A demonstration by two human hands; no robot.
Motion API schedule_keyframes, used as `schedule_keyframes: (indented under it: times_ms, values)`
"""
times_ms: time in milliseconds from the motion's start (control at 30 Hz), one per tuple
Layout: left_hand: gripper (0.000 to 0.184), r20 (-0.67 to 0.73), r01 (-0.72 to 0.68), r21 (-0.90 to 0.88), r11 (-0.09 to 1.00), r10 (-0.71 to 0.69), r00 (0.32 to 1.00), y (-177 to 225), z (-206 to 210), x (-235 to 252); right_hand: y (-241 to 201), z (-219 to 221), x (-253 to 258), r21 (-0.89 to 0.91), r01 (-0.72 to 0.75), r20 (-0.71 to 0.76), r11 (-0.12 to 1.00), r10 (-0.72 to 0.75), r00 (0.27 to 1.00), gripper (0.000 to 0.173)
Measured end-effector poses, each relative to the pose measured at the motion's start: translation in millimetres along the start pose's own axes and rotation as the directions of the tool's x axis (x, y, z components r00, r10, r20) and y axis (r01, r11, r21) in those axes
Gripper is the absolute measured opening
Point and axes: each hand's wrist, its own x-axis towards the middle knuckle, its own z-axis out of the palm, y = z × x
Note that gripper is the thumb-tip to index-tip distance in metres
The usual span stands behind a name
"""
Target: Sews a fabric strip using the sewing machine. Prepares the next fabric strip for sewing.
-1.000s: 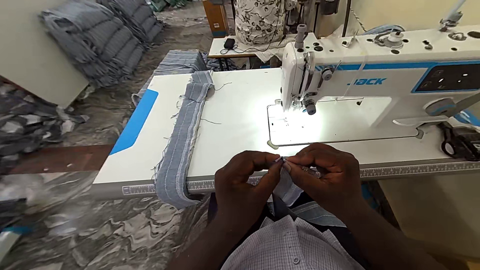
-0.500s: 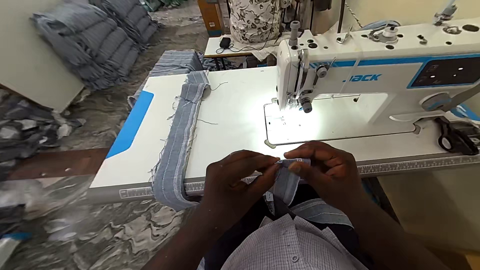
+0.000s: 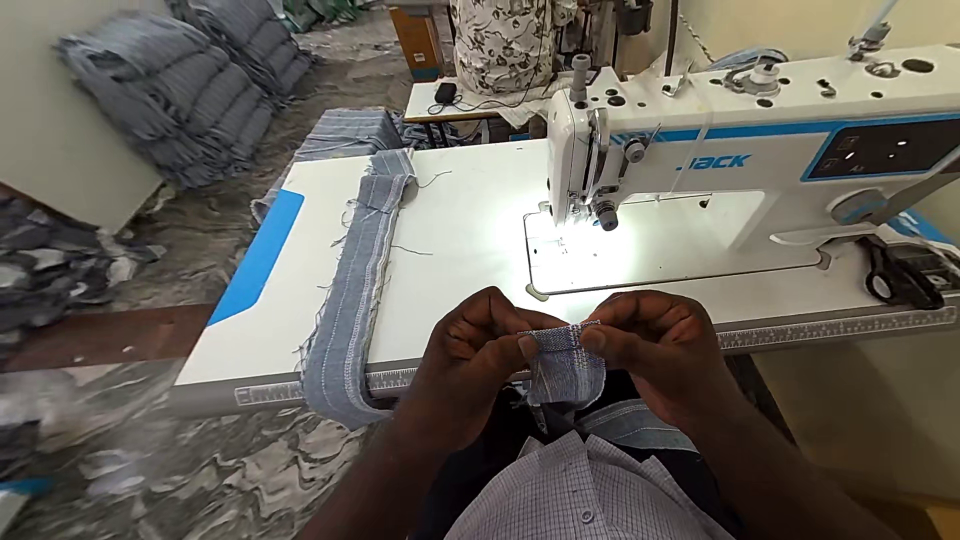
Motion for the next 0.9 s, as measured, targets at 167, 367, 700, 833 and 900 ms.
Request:
schedule_keyframes:
  times_ms: [167, 367, 700, 833, 900]
  values:
    - [0.006, -0.039, -0.084, 0.141, 0.986, 0.090, 0.995, -1.2, 12.2, -1.1, 5.1, 8.1, -1.2, 0.036, 0.040, -0.116, 0.999, -0.036, 0.993, 0.008]
    - [0.013, 0.101, -0.356, 0.751, 0.557, 0.436, 0.894, -9.3, 21.8, -9.5, 13.4, 1.9, 6.0, -0.660, 0.492, 0.120, 0.567, -0.567, 0.815, 0.014]
    - [0.005, -0.067, -0.234, 0.594, 0.770, 0.338, 0.939, -14.1, 16.6, -6.2, 19.2, 5.5, 12.6, -0.363, 0.173, -0.101, 0.916, -0.223, 0.969, 0.006]
    - [0.002, 0.187, -0.423, 0.831, 0.361, 0.534, 0.824, -8.0, 17.0, 1.4, 17.8, 23.1, 8.4, -0.491, 0.333, -0.144, 0.805, -0.451, 0.881, 0.005]
    - [0.006, 0.175, -0.369, 0.886, 0.280, 0.534, 0.827, -7.0, 14.0, 4.4, 17.3, 23.2, 7.3, -0.543, 0.363, -0.124, 0.758, -0.499, 0.858, 0.007]
